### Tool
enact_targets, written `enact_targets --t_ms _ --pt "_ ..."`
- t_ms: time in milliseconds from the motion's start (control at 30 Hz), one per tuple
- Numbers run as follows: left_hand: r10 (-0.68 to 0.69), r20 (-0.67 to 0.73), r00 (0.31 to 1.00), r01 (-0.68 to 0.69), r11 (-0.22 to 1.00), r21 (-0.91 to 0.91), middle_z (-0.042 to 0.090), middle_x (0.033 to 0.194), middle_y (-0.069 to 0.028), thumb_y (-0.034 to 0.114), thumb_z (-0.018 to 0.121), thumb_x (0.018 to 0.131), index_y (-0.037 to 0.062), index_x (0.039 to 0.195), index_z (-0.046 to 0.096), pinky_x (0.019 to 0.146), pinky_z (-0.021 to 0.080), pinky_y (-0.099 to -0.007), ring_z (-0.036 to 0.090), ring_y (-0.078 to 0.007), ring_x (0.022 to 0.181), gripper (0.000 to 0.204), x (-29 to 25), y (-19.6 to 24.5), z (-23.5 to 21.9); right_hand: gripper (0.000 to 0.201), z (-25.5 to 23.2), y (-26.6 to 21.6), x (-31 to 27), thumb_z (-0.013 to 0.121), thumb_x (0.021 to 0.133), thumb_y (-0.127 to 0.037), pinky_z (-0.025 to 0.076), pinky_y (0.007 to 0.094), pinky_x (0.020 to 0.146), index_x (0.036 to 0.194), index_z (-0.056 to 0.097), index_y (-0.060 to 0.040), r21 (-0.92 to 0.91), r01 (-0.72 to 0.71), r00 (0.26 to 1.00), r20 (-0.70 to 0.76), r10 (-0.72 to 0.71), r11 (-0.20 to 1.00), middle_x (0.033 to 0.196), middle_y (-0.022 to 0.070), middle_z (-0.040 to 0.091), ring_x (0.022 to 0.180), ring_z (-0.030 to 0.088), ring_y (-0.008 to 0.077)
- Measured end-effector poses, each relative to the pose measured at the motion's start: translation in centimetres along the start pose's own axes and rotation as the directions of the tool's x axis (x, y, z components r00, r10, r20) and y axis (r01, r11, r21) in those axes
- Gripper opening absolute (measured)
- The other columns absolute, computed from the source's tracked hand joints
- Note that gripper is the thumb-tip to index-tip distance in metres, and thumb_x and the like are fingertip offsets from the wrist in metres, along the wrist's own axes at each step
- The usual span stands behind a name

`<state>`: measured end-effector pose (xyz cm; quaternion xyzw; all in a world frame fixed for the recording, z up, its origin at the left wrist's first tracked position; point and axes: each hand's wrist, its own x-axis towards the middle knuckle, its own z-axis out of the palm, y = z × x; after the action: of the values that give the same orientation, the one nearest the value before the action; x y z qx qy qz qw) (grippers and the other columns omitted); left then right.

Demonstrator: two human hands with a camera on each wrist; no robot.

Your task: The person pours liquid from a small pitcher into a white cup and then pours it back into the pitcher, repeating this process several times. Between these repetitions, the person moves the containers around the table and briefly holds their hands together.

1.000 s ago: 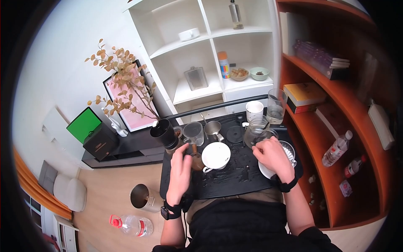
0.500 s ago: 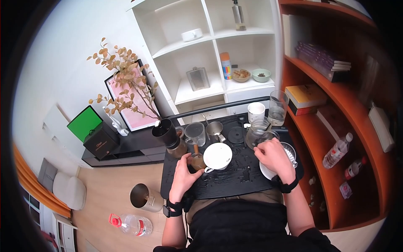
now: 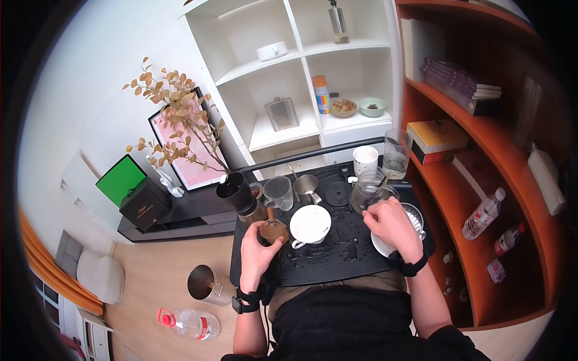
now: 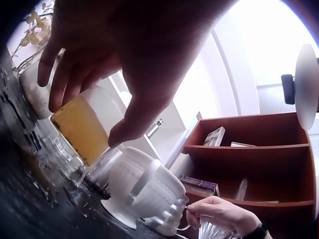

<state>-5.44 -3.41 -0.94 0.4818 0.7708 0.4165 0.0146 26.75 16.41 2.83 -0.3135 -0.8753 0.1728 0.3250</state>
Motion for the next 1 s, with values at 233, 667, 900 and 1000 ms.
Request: enact_targets --t_ms 233,667,900,1000 --pt "0.017 -0.098 0.995 -0.027 0.995 -0.096 0.076 0.127 -0.0162 0.019 0.094 0.085 0.0021 0.139 0.066 0.103 0.059 -0.0428 0.076 -0.0315 0.116 0.063 0.5 2.2 -2.1 0.037 0.2 0.1 0.0 0.073 0.103 -0.019 0.054 0.0506 0.095 0.076 0.076 0.0051 -0.004 -0.002 1.0 0.014 0.002 1.0 0.076 0.0262 0.072 0.079 0.069 0.048" --pt "0.2 -0.055 0.978 -0.204 0.976 -0.078 0.066 0.127 -0.0115 0.008 0.092 0.084 0.0033 0.141 0.067 0.103 0.059 -0.0413 0.071 -0.0285 0.121 0.062 1.3 5.9 -1.6 0.036 -0.2 -0.3 0.0 0.073 0.103 -0.019 0.055 0.0506 0.097 0.076 0.076 0.0055 -0.011 -0.01 1.0 0.013 0.01 1.0 0.076 0.0264 0.072 0.079 0.069 0.0482" --pt "0.249 -0.061 0.967 -0.252 0.967 -0.041 0.065 0.131 -0.0149 0.006 0.091 0.082 0.004 0.143 0.066 0.107 0.06 -0.046 0.071 -0.0363 0.123 0.066 1.4 6.3 -1.3 0.037 -0.1 -0.2 0.0 0.073 0.103 -0.019 0.055 0.0502 0.097 0.076 0.076 0.0058 -0.008 -0.003 1.0 0.008 0.003 1.0 0.076 0.0265 0.072 0.078 0.069 0.048" --pt "0.276 -0.062 0.959 -0.277 0.961 -0.005 0.063 0.133 -0.0153 0.006 0.091 0.082 0.0054 0.145 0.066 0.107 0.059 -0.0471 0.069 -0.0379 0.125 0.068 1.5 6.3 -1.2 0.037 0.0 -0.1 0.0 0.073 0.103 -0.019 0.055 0.0501 0.097 0.076 0.076 0.0059 -0.008 0.0 1.0 0.001 0.0 1.0 0.075 0.0265 0.072 0.078 0.069 0.0479"
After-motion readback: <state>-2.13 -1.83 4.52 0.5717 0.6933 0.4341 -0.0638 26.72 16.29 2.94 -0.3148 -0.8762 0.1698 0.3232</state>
